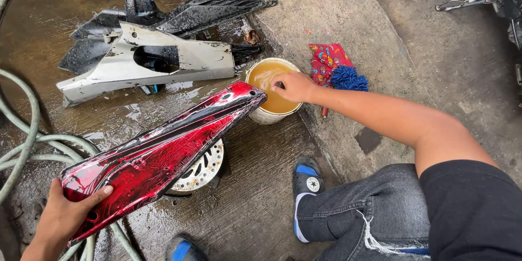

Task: Cleaning motorcycle fairings and a brake disc using a brush and soapy water

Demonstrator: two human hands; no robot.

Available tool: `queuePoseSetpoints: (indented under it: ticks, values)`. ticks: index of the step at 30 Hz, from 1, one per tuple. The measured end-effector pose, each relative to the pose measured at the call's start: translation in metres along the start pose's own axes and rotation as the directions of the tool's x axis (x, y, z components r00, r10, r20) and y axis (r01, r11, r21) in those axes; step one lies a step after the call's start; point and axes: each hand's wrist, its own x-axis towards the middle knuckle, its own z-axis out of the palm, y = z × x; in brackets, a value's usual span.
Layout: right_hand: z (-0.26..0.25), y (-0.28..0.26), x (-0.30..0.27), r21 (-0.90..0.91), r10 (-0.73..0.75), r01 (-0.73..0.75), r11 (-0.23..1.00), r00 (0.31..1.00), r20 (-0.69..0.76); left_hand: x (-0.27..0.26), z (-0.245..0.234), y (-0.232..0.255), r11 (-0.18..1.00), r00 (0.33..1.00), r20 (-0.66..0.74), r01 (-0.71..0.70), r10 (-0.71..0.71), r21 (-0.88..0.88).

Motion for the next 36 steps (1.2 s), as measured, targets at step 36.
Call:
queuePoseSetpoints:
  ticks: [36]
  values:
    - [0.017,-0.005,0.027,0.123,-0.096,0.113,0.986,0.986,-0.139,0.041,0.006,-0.041,0.848,0.934,0.029,-0.337,0.357,0.41]
